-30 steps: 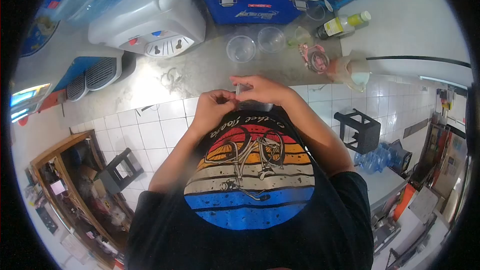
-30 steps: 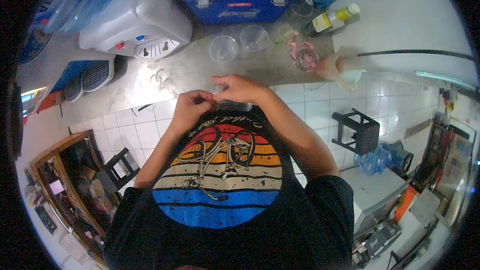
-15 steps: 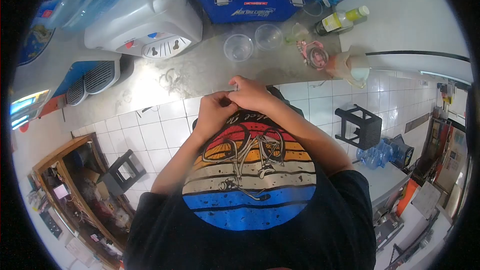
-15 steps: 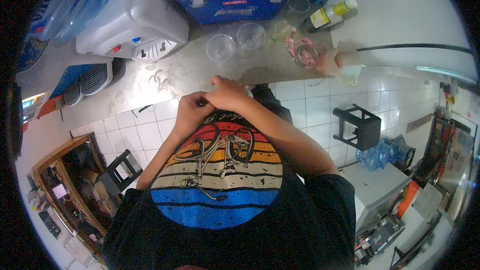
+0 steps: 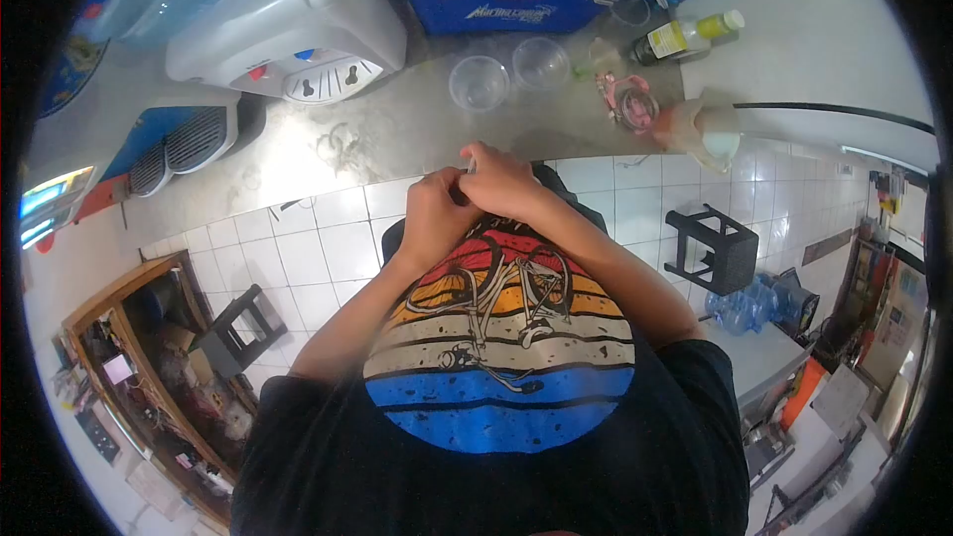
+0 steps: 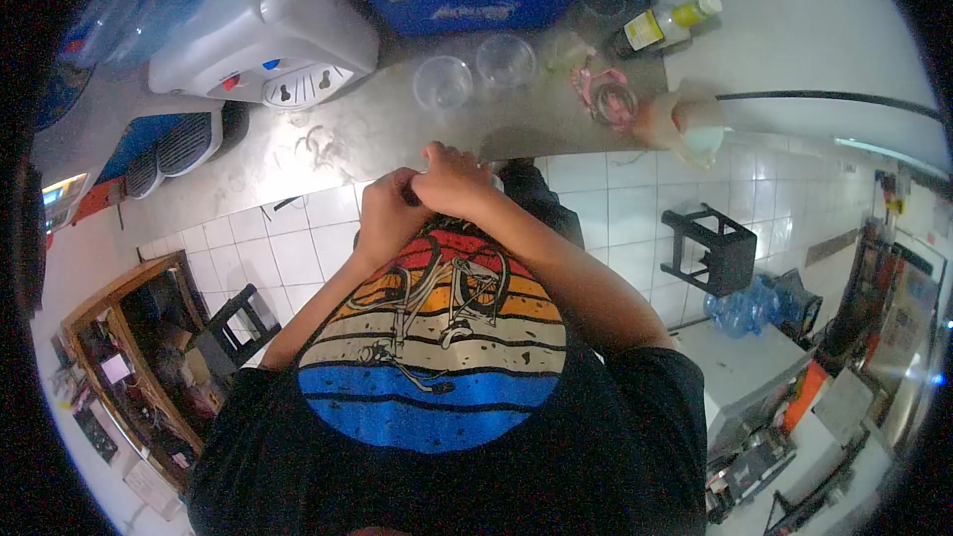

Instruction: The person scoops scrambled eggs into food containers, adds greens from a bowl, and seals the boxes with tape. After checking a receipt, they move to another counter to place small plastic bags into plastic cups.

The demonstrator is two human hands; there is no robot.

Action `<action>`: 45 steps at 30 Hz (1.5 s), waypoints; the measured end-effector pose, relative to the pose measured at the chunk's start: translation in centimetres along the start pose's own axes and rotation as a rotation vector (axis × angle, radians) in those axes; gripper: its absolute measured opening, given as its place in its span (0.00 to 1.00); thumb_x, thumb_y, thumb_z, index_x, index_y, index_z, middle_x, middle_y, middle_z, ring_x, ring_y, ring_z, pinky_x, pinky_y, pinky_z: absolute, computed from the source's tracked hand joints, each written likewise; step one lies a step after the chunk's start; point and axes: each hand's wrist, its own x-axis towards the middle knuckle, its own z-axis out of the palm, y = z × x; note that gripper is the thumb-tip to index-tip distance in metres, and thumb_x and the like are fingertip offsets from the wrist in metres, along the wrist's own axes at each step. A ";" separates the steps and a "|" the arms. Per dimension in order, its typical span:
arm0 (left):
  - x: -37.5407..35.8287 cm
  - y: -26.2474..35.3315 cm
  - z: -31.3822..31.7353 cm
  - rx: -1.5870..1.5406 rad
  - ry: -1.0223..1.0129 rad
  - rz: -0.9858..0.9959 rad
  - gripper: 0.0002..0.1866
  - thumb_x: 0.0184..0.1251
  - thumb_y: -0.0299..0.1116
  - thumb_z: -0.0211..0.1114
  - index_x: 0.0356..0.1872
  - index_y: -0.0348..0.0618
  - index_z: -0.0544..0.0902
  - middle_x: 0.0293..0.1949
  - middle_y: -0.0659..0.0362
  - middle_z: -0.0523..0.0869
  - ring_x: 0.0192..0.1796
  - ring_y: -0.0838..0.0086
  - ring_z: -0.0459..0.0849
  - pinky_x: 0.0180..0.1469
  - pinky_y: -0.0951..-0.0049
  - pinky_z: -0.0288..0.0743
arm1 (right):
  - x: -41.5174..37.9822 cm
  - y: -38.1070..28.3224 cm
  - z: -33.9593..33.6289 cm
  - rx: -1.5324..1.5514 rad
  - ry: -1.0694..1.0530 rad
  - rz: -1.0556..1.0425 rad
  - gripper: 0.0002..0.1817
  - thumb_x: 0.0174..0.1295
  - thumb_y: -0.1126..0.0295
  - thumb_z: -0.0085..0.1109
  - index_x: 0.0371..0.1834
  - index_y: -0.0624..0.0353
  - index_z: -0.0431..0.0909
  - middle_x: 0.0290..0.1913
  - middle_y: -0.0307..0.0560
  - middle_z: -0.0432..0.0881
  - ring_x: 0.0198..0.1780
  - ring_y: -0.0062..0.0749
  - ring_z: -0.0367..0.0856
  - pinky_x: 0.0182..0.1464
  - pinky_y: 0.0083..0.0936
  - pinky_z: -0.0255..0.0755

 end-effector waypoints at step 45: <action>0.6 -2.2 -4.5 0.070 0.347 0.242 0.09 0.50 0.17 0.67 0.34 0.35 0.81 0.32 0.51 0.83 0.36 0.61 0.83 0.41 0.65 0.77 | -0.8 9.5 -2.5 0.427 0.147 -0.258 0.45 0.46 0.65 0.80 0.69 0.57 0.66 0.63 0.55 0.73 0.62 0.42 0.75 0.63 0.37 0.71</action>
